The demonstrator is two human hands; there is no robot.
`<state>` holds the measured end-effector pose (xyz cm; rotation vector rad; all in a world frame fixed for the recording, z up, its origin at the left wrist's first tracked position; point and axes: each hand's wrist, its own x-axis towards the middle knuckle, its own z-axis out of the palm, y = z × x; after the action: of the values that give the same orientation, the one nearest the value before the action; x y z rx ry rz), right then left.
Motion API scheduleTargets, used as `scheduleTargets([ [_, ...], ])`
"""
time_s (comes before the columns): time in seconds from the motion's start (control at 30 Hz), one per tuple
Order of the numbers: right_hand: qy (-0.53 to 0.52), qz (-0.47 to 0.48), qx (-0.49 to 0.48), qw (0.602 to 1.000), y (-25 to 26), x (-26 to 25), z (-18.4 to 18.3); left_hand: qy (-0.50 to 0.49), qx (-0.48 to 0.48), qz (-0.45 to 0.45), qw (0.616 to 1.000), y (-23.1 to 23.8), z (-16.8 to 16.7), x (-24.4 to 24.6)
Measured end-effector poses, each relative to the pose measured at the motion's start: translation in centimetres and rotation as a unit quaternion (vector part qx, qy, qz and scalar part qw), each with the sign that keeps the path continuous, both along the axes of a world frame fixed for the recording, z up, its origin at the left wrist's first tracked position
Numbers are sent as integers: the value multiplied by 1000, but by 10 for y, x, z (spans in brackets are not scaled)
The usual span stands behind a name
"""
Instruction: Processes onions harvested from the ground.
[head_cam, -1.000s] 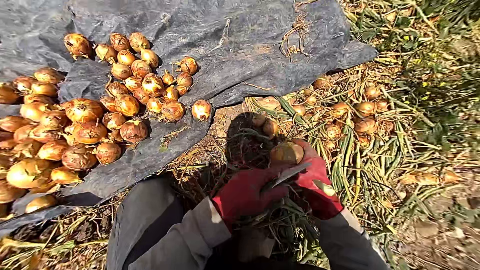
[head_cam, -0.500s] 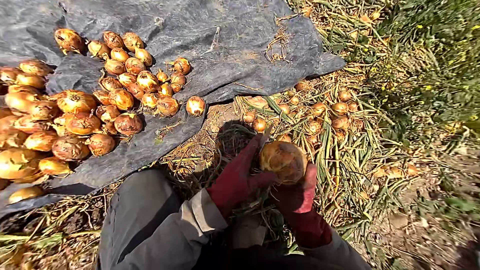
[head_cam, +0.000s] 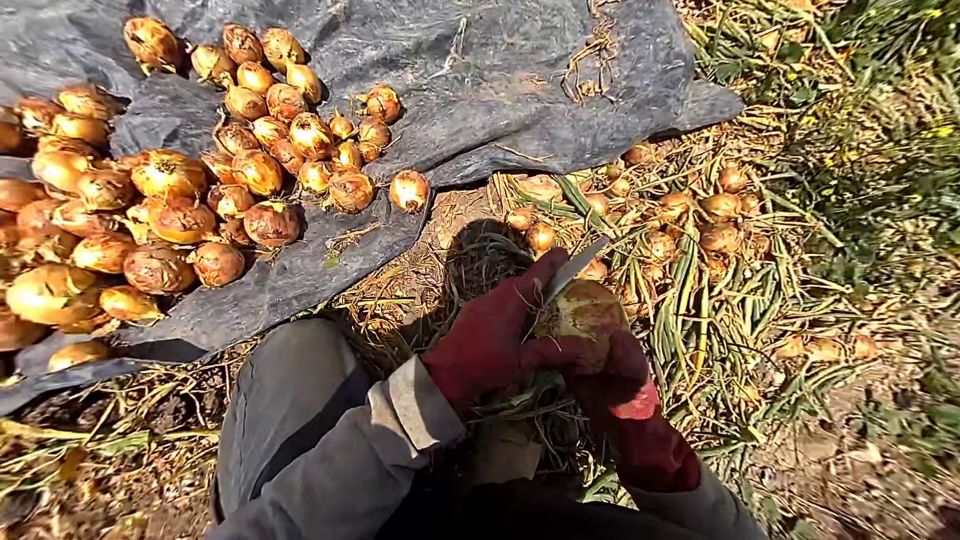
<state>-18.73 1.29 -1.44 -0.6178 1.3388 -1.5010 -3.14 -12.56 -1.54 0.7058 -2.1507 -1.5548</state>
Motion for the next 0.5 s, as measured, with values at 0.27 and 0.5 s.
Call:
scheduleTargets([
  [0.27,515,-6,-117,849,-21,-8,4,55,77,22,995,-5,3,2],
  [0.5,629,-47,-208,747,-44,-29,-1,134,397,60,906,-4,11,3],
])
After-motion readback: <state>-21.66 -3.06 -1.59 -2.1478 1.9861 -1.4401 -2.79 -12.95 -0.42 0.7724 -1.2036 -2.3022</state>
